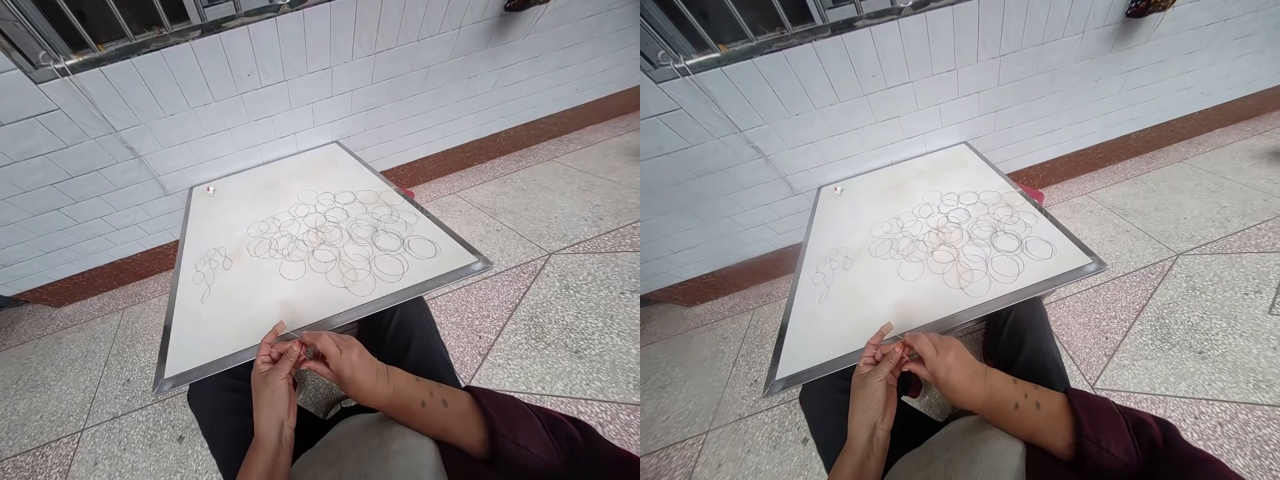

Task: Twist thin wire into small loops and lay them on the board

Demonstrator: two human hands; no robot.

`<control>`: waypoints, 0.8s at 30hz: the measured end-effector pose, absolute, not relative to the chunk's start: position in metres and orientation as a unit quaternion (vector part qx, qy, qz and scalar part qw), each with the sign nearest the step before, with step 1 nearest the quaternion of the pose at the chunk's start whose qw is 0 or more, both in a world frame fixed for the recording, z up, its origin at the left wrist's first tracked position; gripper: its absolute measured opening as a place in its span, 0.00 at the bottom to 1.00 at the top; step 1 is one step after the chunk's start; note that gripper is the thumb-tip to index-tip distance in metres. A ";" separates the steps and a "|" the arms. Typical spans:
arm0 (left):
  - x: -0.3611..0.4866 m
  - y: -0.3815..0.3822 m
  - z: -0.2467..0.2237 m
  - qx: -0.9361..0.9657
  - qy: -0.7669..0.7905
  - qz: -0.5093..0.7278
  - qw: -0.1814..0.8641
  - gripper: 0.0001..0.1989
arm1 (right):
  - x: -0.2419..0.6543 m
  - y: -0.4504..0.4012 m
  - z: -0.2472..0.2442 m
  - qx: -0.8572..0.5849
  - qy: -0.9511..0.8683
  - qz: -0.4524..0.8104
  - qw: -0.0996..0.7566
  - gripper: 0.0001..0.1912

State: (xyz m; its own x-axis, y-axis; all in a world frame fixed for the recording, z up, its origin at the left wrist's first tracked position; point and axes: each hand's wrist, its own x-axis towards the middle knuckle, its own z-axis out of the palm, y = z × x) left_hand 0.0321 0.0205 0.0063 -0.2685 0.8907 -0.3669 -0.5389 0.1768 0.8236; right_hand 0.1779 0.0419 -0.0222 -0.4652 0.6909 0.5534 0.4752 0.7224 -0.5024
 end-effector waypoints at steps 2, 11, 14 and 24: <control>0.032 0.021 0.007 0.180 0.505 0.618 0.575 0.30 | 0.178 0.042 -0.021 -0.348 -0.841 0.156 0.384 0.16; 0.031 0.019 0.009 0.185 0.507 0.616 0.574 0.30 | 0.177 0.043 -0.020 -0.347 -0.835 0.166 0.395 0.12; 0.031 0.019 0.010 0.191 0.506 0.614 0.576 0.29 | 0.177 0.043 -0.021 -0.353 -0.819 0.195 0.408 0.13; 0.030 0.017 0.012 0.199 0.493 0.612 0.585 0.30 | 0.176 0.041 -0.024 -0.356 -0.778 0.282 0.433 0.15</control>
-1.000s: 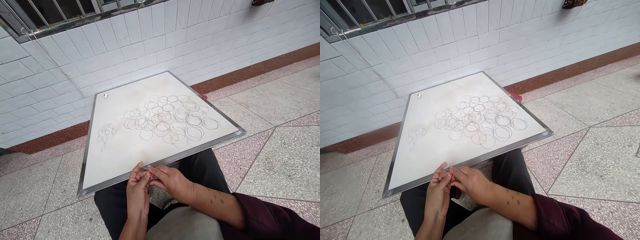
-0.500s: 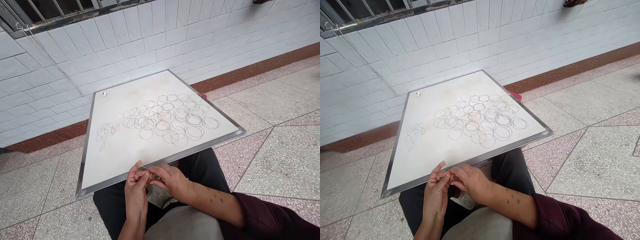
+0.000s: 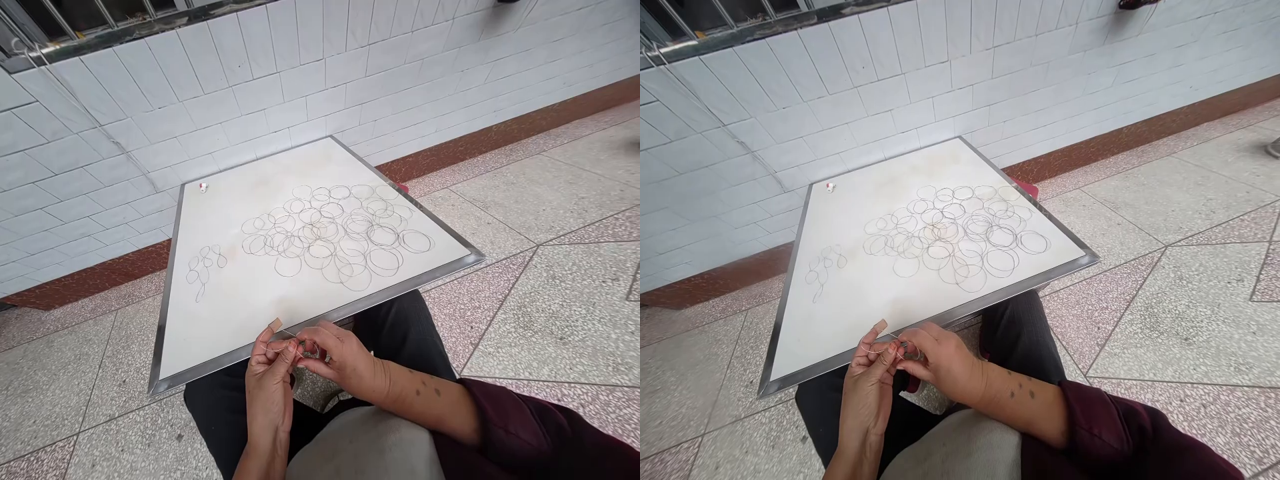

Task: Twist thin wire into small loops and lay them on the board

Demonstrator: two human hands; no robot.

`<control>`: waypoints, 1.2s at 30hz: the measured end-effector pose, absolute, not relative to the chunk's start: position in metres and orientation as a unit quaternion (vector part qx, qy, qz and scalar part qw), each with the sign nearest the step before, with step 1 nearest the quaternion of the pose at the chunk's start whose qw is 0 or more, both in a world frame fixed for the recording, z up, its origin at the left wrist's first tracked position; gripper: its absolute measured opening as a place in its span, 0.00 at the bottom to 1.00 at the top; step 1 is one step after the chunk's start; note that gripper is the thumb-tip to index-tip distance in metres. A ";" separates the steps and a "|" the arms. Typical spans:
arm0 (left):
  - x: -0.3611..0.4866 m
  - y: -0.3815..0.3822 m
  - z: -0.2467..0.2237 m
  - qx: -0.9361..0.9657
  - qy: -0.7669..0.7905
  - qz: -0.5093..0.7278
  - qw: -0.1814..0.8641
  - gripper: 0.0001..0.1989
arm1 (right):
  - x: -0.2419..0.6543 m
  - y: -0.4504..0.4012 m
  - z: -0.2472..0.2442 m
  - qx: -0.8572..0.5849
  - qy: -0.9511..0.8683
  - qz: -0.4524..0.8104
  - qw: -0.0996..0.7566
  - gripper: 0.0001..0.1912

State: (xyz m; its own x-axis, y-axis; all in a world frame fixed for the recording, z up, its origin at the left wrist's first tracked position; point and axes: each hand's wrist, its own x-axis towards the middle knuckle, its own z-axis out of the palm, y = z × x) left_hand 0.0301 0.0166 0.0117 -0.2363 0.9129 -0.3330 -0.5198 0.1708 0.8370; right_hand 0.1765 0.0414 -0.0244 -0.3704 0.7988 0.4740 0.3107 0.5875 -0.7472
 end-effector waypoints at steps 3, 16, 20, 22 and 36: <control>0.028 0.015 0.014 0.205 0.488 0.598 0.602 0.30 | 0.176 0.041 -0.025 -0.344 -0.782 0.263 0.448 0.14; 0.025 0.015 0.014 0.188 0.497 0.579 0.618 0.31 | 0.177 0.044 -0.024 -0.294 -0.818 0.164 0.466 0.12; 0.028 0.016 0.012 0.178 0.495 0.585 0.618 0.31 | 0.177 0.045 -0.028 -0.296 -0.817 0.173 0.465 0.12; 0.029 0.017 0.012 0.173 0.498 0.585 0.617 0.32 | 0.177 0.045 -0.030 -0.298 -0.813 0.186 0.465 0.12; 0.033 0.018 0.010 0.175 0.511 0.579 0.611 0.28 | 0.177 0.044 -0.036 -0.318 -0.776 0.265 0.476 0.09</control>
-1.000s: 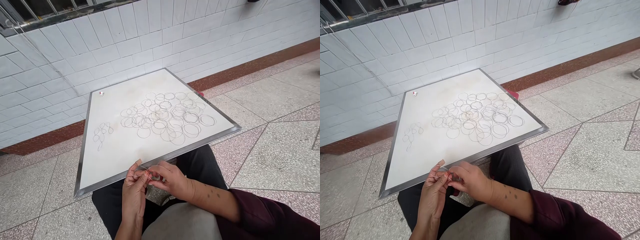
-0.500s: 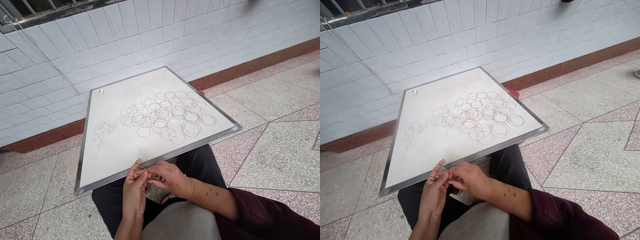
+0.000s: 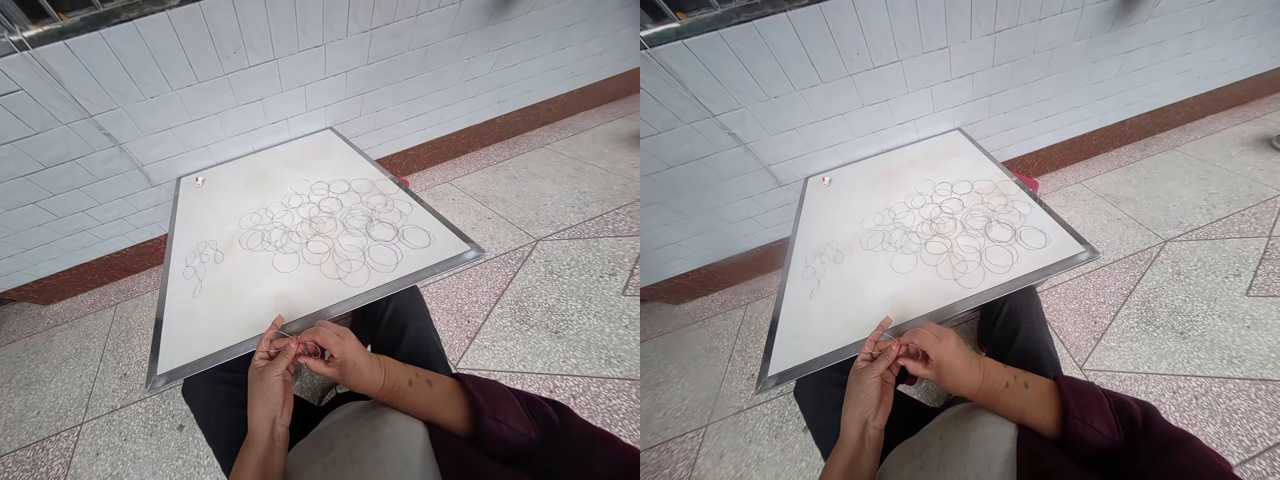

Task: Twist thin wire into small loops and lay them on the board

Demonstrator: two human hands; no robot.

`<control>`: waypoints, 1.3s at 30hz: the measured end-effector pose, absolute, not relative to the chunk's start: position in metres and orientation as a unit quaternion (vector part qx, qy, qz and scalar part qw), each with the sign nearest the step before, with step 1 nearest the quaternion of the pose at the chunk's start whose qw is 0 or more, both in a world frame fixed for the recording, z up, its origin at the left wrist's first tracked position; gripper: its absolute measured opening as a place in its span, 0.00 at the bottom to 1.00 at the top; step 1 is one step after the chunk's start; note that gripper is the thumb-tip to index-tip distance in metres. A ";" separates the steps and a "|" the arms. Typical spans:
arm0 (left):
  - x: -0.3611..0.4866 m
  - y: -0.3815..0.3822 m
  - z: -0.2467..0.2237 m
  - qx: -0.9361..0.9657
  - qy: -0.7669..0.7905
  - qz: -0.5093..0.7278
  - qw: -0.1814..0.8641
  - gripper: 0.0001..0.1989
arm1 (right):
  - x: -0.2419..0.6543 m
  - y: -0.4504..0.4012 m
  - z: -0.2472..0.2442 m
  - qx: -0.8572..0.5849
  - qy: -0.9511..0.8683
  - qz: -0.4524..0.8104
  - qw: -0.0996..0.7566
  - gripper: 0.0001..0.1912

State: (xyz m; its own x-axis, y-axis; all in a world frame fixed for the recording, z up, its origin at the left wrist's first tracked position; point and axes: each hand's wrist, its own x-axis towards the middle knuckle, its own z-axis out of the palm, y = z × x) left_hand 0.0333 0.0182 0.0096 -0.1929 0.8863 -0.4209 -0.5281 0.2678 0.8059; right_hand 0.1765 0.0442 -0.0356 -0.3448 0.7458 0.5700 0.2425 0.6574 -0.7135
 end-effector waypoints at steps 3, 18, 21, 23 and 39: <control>0.033 0.018 0.010 0.178 0.511 0.578 0.611 0.28 | 0.177 0.044 -0.036 -0.313 -0.774 0.273 0.479 0.08; 0.028 0.016 0.009 0.175 0.523 0.565 0.614 0.29 | 0.185 0.044 -0.027 -0.303 -0.785 0.329 0.429 0.15; 0.024 0.016 0.010 0.196 0.538 0.548 0.610 0.25 | 0.187 0.046 -0.023 -0.299 -0.780 0.352 0.421 0.16; 0.024 0.016 0.011 0.207 0.548 0.533 0.610 0.21 | 0.187 0.048 -0.022 -0.285 -0.787 0.346 0.425 0.14; 0.018 0.014 0.016 0.206 0.521 0.489 0.668 0.29 | 0.185 0.040 -0.016 -0.290 -0.788 0.320 0.438 0.10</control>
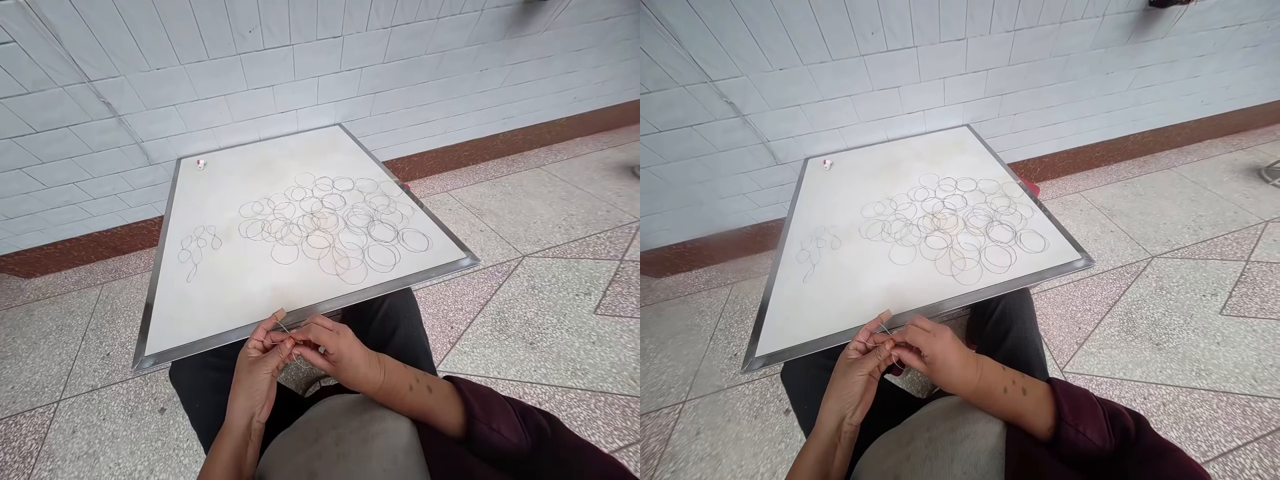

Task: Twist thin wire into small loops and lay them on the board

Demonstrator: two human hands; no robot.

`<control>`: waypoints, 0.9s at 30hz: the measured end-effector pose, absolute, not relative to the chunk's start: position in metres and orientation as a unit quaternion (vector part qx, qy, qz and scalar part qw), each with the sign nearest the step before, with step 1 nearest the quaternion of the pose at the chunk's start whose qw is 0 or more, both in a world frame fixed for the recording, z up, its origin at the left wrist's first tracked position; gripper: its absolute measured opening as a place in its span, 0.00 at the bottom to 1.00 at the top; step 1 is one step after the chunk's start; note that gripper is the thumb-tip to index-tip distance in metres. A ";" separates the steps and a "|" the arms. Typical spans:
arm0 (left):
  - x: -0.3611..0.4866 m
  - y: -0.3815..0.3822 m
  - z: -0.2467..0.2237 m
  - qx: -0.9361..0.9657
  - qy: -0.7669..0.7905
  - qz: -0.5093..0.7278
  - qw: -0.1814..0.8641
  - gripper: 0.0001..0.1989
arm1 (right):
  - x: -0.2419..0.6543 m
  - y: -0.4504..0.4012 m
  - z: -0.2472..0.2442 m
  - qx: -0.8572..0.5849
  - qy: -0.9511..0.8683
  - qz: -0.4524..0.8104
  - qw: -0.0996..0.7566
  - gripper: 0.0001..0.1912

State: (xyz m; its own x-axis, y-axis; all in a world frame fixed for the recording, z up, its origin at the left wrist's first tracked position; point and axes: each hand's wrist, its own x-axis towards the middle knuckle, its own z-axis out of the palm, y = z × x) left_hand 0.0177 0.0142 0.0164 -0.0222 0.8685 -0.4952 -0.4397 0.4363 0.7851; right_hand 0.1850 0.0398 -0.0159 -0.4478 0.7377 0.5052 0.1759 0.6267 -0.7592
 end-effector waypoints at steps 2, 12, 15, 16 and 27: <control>0.017 0.014 0.018 0.211 0.511 0.487 0.676 0.29 | 0.184 0.039 -0.017 -0.291 -0.786 0.315 0.445 0.10; 0.009 0.014 0.019 0.244 0.517 0.462 0.679 0.32 | 0.184 0.037 -0.013 -0.294 -0.775 0.318 0.460 0.09; 0.007 0.015 0.018 0.256 0.550 0.445 0.659 0.32 | 0.183 0.037 -0.015 -0.291 -0.780 0.313 0.457 0.10; 0.007 0.015 0.018 0.259 0.560 0.440 0.653 0.32 | 0.183 0.037 -0.016 -0.292 -0.783 0.312 0.452 0.09; 0.005 0.016 0.022 0.285 0.589 0.415 0.632 0.32 | 0.185 0.039 -0.017 -0.265 -0.802 0.293 0.447 0.08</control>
State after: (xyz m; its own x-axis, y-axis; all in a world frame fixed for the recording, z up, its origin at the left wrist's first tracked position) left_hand 0.0054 0.0159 0.0217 -0.0383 0.8602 -0.5085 -0.1882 0.4935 0.8491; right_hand 0.1850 0.0394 -0.0169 -0.4593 0.6876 0.5624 0.1640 0.6878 -0.7071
